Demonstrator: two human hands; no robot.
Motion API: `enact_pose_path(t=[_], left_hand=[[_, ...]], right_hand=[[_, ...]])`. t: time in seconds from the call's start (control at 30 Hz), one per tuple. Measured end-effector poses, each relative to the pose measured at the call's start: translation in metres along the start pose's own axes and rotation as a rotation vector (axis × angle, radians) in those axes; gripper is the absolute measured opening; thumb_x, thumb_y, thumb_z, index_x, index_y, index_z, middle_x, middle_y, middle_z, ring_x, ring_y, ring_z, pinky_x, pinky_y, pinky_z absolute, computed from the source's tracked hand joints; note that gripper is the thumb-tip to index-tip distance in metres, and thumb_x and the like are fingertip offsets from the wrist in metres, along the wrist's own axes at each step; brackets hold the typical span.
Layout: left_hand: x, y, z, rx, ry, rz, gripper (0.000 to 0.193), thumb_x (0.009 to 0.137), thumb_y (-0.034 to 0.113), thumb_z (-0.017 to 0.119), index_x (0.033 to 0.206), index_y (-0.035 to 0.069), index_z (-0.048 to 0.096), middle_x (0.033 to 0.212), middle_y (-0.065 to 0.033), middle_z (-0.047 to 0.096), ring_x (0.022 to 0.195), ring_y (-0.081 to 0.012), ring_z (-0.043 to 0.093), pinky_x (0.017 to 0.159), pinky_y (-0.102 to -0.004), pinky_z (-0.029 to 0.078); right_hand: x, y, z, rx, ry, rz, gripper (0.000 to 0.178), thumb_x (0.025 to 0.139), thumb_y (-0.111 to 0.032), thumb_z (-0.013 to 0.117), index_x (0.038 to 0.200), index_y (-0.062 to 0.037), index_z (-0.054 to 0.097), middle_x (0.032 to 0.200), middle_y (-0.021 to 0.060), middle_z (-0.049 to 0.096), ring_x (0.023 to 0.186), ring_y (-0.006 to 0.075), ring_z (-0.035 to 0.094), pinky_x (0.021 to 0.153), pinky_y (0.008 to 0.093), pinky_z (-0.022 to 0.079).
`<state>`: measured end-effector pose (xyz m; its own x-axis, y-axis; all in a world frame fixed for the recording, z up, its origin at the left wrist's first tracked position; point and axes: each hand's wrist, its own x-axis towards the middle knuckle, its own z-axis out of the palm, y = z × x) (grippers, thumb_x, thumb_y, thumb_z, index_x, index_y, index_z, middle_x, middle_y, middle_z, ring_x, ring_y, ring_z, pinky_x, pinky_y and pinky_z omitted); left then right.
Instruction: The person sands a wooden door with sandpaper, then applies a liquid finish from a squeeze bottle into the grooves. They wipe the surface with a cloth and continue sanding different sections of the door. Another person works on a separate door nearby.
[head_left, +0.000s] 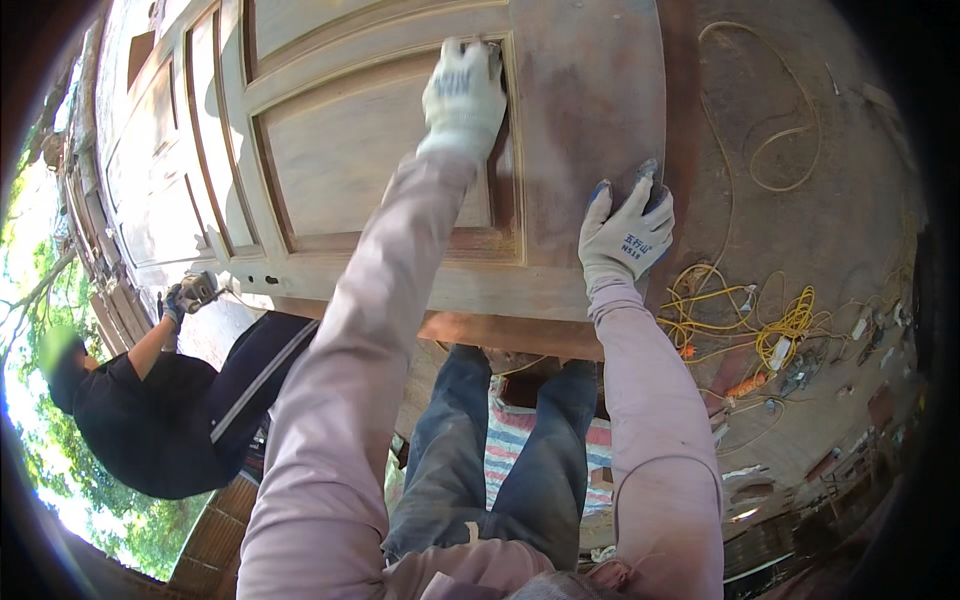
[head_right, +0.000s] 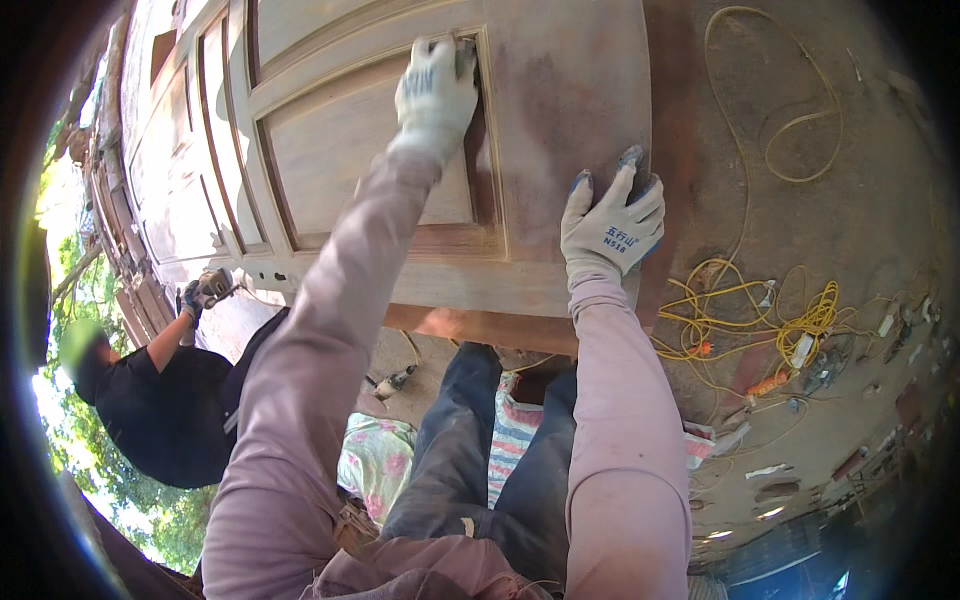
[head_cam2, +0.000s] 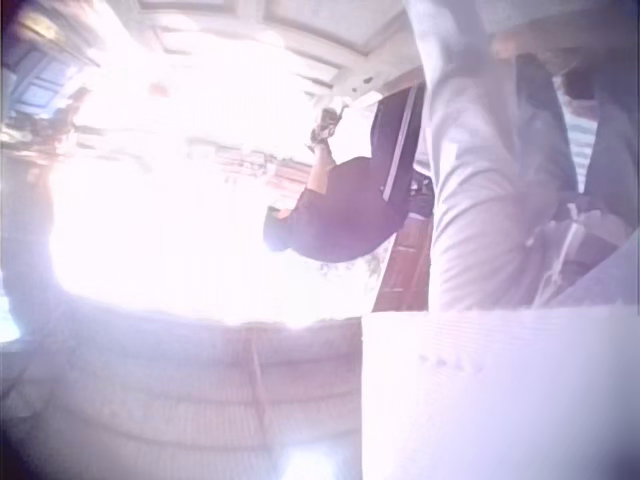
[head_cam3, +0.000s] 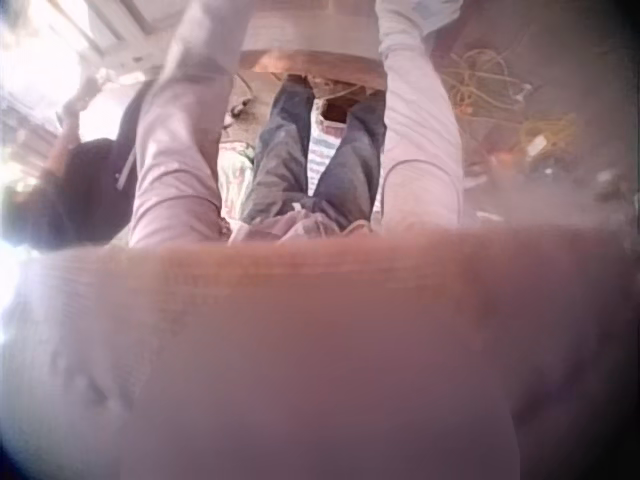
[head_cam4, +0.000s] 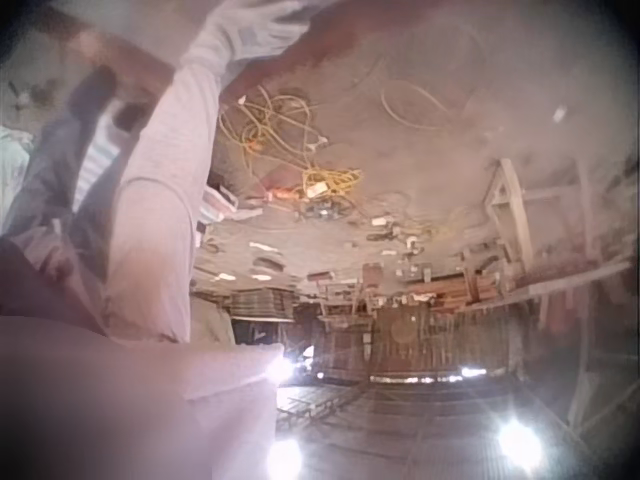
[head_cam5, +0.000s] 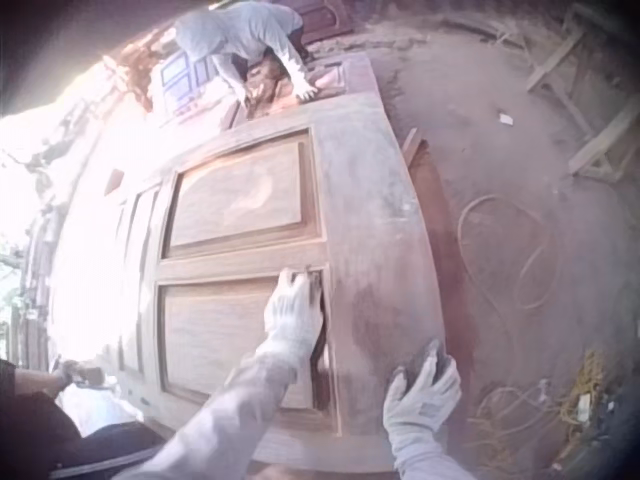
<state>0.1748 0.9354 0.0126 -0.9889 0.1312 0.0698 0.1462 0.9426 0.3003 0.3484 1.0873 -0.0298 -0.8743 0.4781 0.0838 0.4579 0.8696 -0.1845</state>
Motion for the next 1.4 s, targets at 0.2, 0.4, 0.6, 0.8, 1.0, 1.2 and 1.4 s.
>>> enact_pose_path(t=[0.2,0.4,0.6,0.8,1.0,1.2,1.4], left_hand=[[-0.119,0.001,-0.006,-0.139,-0.069,-0.126,0.020,0.083,0.006,0.071,0.102,0.007,0.065,0.110,-0.0195,0.060,0.090,-0.0427,0.066,0.074,-0.0512,0.057],[-0.012,-0.028,0.035,-0.057,0.060,-0.093,0.020,0.089,0.011,0.068,0.107,0.004,0.063,0.108,-0.0258,0.061,0.092,-0.0464,0.065,0.075,-0.0545,0.055],[-0.190,-0.011,0.007,-0.148,-0.091,-0.250,0.030,0.080,0.006,0.073,0.109,0.009,0.064,0.110,-0.0231,0.060,0.089,-0.0460,0.067,0.069,-0.0539,0.056],[-0.019,-0.023,0.035,-0.094,0.053,-0.141,0.019,0.083,0.009,0.067,0.101,0.006,0.064,0.105,-0.0231,0.061,0.086,-0.0462,0.065,0.073,-0.0543,0.055],[-0.138,0.005,-0.001,-0.235,-0.054,-0.317,0.027,0.080,0.001,0.070,0.105,0.010,0.066,0.100,-0.0159,0.063,0.084,-0.0408,0.068,0.066,-0.0481,0.057],[-0.086,-0.022,0.022,-0.174,0.067,-0.064,0.026,0.077,-0.003,0.067,0.095,0.016,0.071,0.096,-0.0104,0.063,0.083,-0.0360,0.067,0.070,-0.0464,0.055],[-0.130,-0.015,0.006,-0.267,0.017,-0.128,0.020,0.079,-0.001,0.069,0.093,0.012,0.069,0.096,-0.0123,0.063,0.084,-0.0358,0.066,0.071,-0.0452,0.054]], right_hand=[[-0.002,0.002,0.001,0.035,0.004,-0.006,0.062,0.092,-0.048,0.060,0.140,-0.0082,0.051,0.136,0.0295,0.048,0.120,0.0462,0.052,0.097,0.0582,0.044],[-0.001,0.001,-0.002,-0.001,-0.030,-0.003,0.065,0.092,-0.048,0.060,0.144,-0.0092,0.050,0.136,0.0298,0.048,0.120,0.0458,0.052,0.096,0.0577,0.045],[0.000,-0.001,-0.006,0.001,-0.009,-0.019,0.065,0.094,-0.046,0.061,0.145,-0.0084,0.047,0.133,0.0267,0.051,0.117,0.0445,0.054,0.094,0.0561,0.046],[-0.002,0.000,0.000,0.002,-0.012,-0.001,0.067,0.092,-0.047,0.061,0.146,-0.0097,0.048,0.135,0.0290,0.049,0.118,0.0458,0.053,0.094,0.0577,0.045],[0.000,-0.003,-0.002,-0.028,-0.012,-0.002,0.068,0.091,-0.048,0.061,0.146,-0.0098,0.046,0.134,0.0286,0.048,0.118,0.0459,0.053,0.094,0.0577,0.045],[0.000,-0.003,-0.002,-0.004,-0.004,-0.009,0.067,0.091,-0.047,0.061,0.143,-0.0084,0.047,0.134,0.0290,0.048,0.117,0.0462,0.053,0.093,0.0576,0.045],[-0.002,-0.001,0.002,-0.021,0.032,-0.023,0.069,0.092,-0.045,0.062,0.147,-0.0095,0.045,0.131,0.0276,0.050,0.114,0.0454,0.054,0.092,0.0570,0.046]])
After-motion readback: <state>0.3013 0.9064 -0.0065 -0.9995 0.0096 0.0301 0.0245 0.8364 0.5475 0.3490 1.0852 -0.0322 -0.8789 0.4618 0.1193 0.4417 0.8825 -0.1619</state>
